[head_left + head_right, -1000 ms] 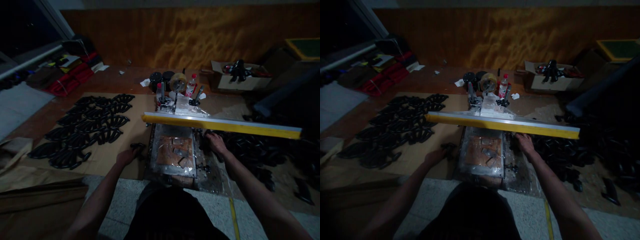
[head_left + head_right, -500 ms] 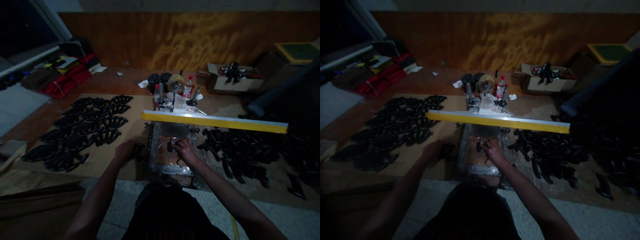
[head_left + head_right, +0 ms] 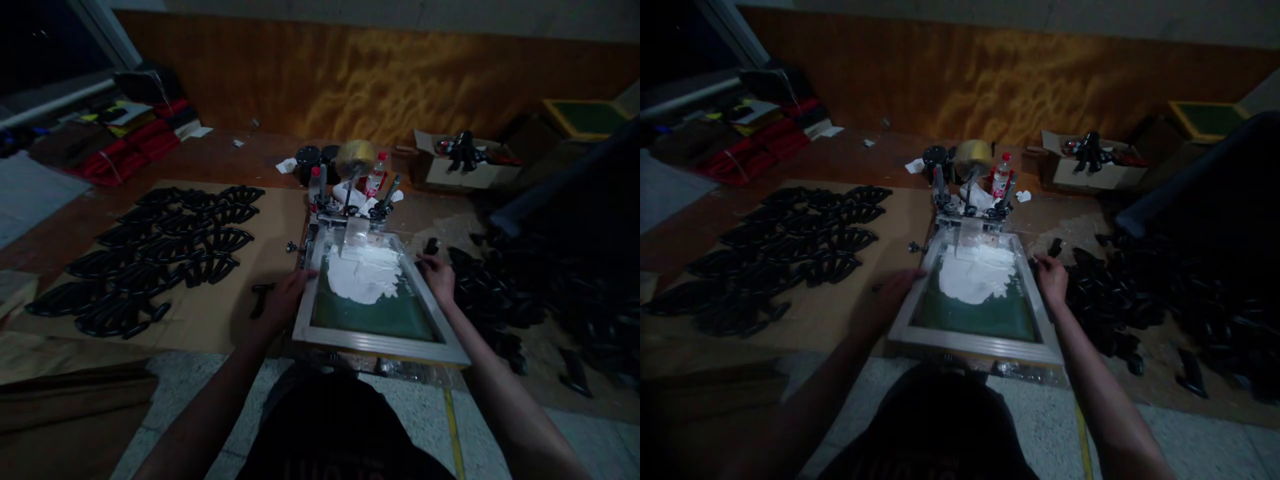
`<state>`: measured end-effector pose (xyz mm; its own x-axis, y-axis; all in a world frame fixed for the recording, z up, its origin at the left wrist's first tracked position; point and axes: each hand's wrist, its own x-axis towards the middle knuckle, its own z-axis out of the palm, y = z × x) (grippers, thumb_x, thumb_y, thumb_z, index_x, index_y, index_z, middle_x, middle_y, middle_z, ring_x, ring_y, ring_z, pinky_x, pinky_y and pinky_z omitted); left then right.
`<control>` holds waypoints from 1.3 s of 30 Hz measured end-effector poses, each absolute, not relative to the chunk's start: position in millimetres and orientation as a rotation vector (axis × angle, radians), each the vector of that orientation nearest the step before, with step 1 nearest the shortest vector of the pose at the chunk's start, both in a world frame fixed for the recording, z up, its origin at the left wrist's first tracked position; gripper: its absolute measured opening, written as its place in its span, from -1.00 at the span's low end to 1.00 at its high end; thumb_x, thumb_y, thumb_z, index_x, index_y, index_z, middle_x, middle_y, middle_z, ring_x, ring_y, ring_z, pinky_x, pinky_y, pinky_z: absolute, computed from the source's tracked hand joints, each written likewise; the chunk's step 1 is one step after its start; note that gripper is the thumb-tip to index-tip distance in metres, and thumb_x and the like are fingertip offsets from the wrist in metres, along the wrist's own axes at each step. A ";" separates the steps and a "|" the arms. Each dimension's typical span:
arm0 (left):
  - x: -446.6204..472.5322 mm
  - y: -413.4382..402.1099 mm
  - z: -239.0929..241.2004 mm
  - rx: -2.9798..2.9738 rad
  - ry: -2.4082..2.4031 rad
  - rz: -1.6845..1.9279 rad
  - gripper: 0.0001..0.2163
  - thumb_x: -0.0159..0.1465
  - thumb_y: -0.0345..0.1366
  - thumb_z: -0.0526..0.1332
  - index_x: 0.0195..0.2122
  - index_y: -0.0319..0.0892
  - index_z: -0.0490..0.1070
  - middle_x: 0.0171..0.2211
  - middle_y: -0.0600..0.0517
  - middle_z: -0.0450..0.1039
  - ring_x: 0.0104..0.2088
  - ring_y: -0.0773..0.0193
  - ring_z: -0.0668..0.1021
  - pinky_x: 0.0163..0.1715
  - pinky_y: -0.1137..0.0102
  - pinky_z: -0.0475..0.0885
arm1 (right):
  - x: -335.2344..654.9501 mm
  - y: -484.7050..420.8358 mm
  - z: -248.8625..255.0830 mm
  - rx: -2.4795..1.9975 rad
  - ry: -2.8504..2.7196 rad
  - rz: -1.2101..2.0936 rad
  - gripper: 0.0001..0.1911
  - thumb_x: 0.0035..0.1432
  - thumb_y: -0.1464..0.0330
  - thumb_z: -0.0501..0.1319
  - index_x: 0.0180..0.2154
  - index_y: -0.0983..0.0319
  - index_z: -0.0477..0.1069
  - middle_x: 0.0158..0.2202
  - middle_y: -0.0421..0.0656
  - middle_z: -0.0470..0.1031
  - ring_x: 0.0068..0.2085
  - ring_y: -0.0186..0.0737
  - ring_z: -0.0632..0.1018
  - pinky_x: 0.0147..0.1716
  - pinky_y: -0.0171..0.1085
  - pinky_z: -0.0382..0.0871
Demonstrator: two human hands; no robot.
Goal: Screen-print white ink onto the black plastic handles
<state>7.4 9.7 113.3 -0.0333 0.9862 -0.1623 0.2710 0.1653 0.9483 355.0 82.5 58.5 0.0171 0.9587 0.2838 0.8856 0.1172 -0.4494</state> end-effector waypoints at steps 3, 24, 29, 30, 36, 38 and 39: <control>4.9 -5.9 69.3 1.161 1.529 0.814 -0.45 0.28 -0.11 0.12 0.27 -0.20 0.25 -0.13 -0.09 0.58 -0.14 0.09 0.58 -0.14 0.25 0.49 | 326.7 102.3 77.0 -1.716 -1.889 0.037 -0.57 0.22 0.32 0.15 0.08 0.35 0.43 0.13 0.13 0.41 0.09 0.05 0.47 0.01 0.00 0.40; 6.6 -0.7 13.0 1.264 1.577 0.759 -0.47 0.27 -0.14 0.15 0.24 -0.25 0.28 -0.27 -0.08 0.58 -0.27 0.13 0.59 -0.24 0.29 0.49 | 252.4 31.8 60.3 -1.150 -2.762 0.259 -0.70 0.13 0.50 0.12 -0.11 0.30 0.50 -0.14 0.04 0.56 -0.12 -0.06 0.51 -0.15 -0.18 0.35; 7.6 -1.6 25.4 1.209 1.557 0.751 -0.45 0.27 -0.18 0.14 0.26 -0.30 0.24 -0.32 -0.08 0.56 -0.32 0.16 0.58 -0.28 0.31 0.48 | 251.7 30.1 61.2 -1.136 -2.728 0.424 -0.66 0.15 0.49 0.14 -0.05 0.25 0.50 -0.12 -0.02 0.57 -0.10 -0.09 0.55 -0.15 -0.21 0.40; 7.1 -1.8 30.4 1.194 1.549 0.744 -0.44 0.26 -0.18 0.15 0.27 -0.30 0.23 -0.33 -0.07 0.56 -0.31 0.15 0.58 -0.28 0.31 0.49 | 249.2 39.9 69.4 -1.192 -2.677 0.434 -0.65 0.18 0.45 0.14 0.01 0.23 0.48 -0.09 -0.03 0.57 -0.08 -0.08 0.55 -0.14 -0.21 0.40; 4.1 1.3 83.2 1.183 1.543 0.879 -0.58 0.30 -0.11 0.09 0.11 -0.18 0.42 -0.12 -0.08 0.57 -0.14 0.14 0.57 -0.19 0.32 0.48 | 282.5 124.5 118.3 -1.611 -2.196 0.298 -0.43 0.27 0.19 0.17 0.28 0.13 0.23 -0.03 -0.05 0.55 -0.12 -0.05 0.57 -0.15 -0.17 0.41; 6.7 7.5 105.4 1.241 1.569 0.975 -0.60 0.35 -0.07 0.00 -0.06 -0.17 0.52 -0.10 -0.07 0.56 -0.12 0.14 0.56 -0.16 0.31 0.48 | 316.6 137.3 119.3 -1.750 -1.949 0.275 -0.52 0.33 0.16 0.07 0.19 0.23 0.34 -0.19 -0.03 0.59 -0.23 -0.09 0.57 -0.20 -0.16 0.41; 9.1 12.6 116.5 1.266 1.557 1.029 -0.58 0.37 -0.04 -0.04 -0.11 -0.17 0.53 -0.12 -0.06 0.56 -0.13 0.15 0.56 -0.16 0.32 0.48 | 331.8 137.8 115.8 -1.798 -1.848 0.269 -0.54 0.36 0.16 0.01 0.12 0.28 0.39 -0.25 -0.02 0.58 -0.27 -0.10 0.56 -0.22 -0.15 0.41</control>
